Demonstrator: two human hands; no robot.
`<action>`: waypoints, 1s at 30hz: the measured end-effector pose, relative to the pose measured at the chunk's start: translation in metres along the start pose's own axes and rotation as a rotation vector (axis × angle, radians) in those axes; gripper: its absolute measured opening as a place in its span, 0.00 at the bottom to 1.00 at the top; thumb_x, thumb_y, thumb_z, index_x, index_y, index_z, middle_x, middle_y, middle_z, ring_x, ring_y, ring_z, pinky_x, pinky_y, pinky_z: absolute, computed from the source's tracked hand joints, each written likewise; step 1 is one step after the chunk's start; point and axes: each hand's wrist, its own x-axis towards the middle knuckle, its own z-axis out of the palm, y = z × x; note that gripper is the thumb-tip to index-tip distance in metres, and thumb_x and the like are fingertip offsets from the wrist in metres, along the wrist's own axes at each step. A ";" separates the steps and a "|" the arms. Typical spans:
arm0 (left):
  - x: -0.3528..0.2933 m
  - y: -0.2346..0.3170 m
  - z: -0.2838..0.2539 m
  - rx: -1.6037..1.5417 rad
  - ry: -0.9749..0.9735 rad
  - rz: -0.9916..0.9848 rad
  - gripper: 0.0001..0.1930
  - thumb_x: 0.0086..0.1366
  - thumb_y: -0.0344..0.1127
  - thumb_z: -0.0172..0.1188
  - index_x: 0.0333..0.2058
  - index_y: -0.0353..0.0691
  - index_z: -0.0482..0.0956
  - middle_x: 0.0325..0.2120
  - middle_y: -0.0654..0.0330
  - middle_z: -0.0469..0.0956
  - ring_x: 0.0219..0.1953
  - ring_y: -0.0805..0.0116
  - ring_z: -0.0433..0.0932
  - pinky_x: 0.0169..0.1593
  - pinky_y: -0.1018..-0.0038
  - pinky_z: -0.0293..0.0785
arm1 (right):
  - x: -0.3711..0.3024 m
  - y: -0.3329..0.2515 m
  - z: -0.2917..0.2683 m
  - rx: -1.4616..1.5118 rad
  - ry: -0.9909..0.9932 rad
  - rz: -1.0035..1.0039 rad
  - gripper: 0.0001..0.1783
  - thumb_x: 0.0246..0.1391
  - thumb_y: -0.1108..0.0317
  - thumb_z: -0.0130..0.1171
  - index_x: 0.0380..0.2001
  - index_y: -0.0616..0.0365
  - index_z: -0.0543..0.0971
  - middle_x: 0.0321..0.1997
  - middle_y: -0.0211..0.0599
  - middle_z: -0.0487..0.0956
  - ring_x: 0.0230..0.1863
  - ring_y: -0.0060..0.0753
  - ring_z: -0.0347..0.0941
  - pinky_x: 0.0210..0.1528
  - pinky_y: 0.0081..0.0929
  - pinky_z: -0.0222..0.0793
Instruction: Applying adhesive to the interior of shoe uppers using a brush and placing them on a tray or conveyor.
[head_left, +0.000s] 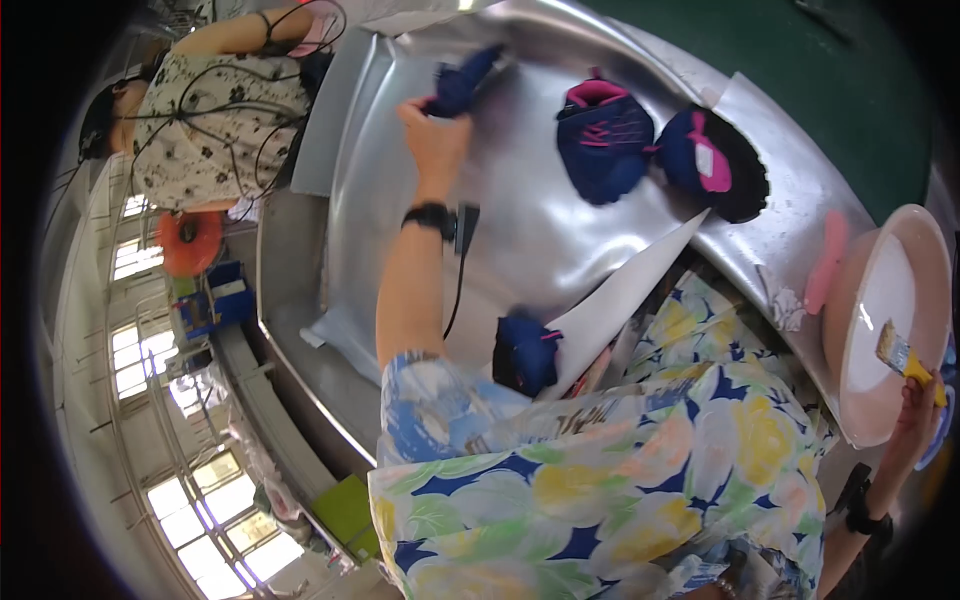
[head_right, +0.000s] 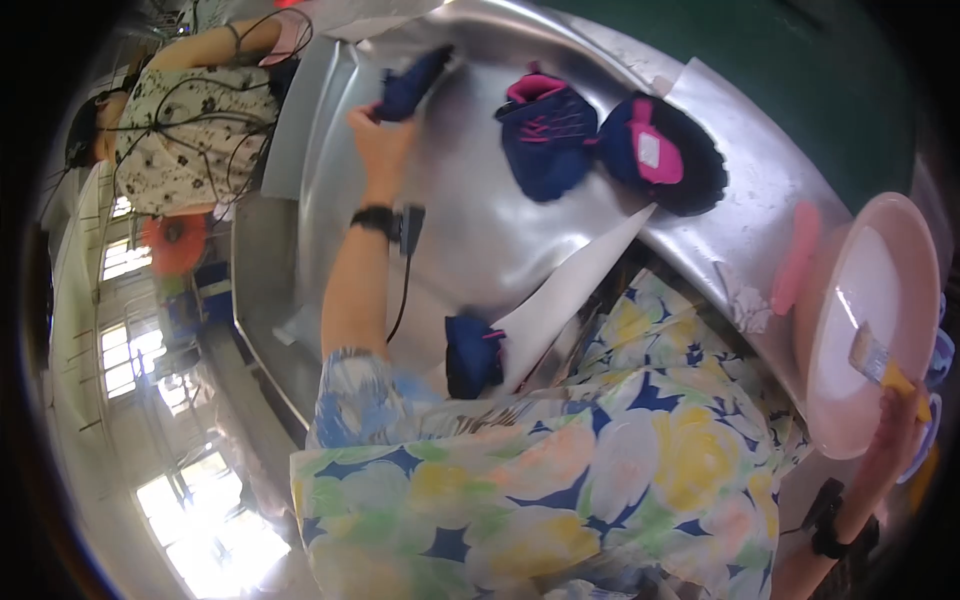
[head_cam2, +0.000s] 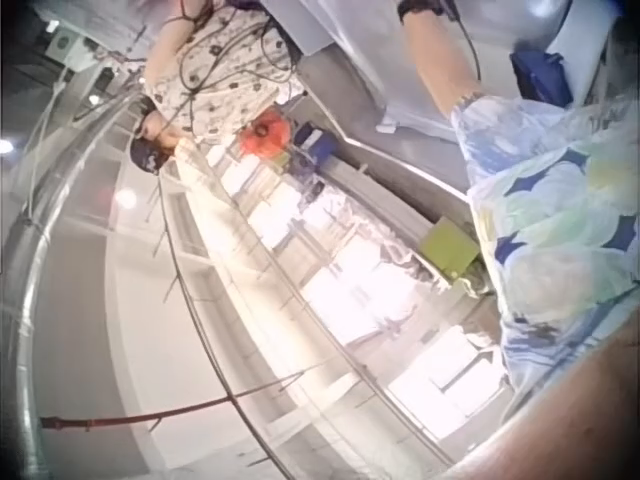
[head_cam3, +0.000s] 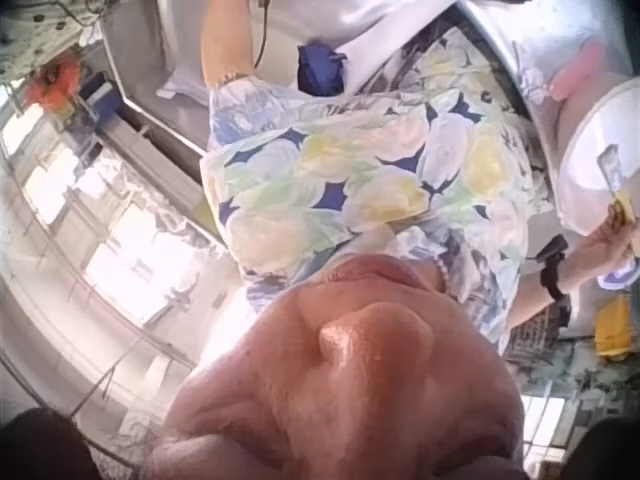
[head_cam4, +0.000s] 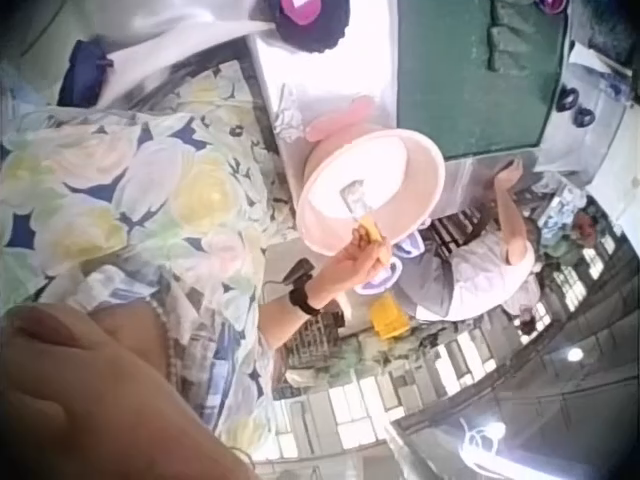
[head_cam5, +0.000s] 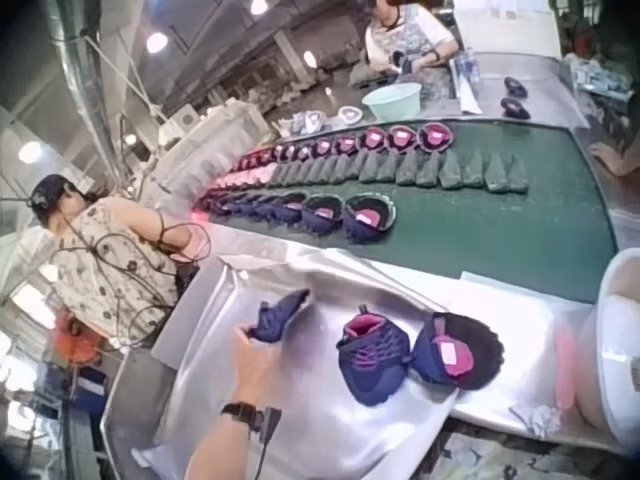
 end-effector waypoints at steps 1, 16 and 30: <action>-0.014 0.029 0.001 0.076 -0.067 0.232 0.25 0.44 0.30 0.66 0.41 0.35 0.67 0.37 0.50 0.71 0.38 0.48 0.71 0.47 0.60 0.68 | -0.001 0.000 0.003 0.052 -0.001 -0.003 0.20 0.66 0.63 0.53 0.55 0.64 0.71 0.47 0.35 0.76 0.44 0.20 0.74 0.50 0.17 0.68; -0.061 0.161 -0.004 -0.033 -0.668 0.717 0.28 0.55 0.21 0.57 0.56 0.42 0.69 0.49 0.47 0.72 0.50 0.46 0.72 0.55 0.62 0.70 | 0.035 -0.011 0.105 -0.362 -0.108 -0.277 0.12 0.58 0.67 0.60 0.41 0.62 0.73 0.30 0.35 0.78 0.30 0.21 0.74 0.32 0.20 0.69; 0.009 0.271 -0.006 -1.281 -1.077 -0.268 0.20 0.65 0.24 0.55 0.55 0.40 0.68 0.47 0.59 0.77 0.48 0.65 0.78 0.53 0.66 0.77 | 0.003 -0.060 0.074 -0.745 -0.256 -0.461 0.09 0.55 0.70 0.60 0.38 0.62 0.73 0.33 0.50 0.78 0.36 0.49 0.77 0.40 0.37 0.70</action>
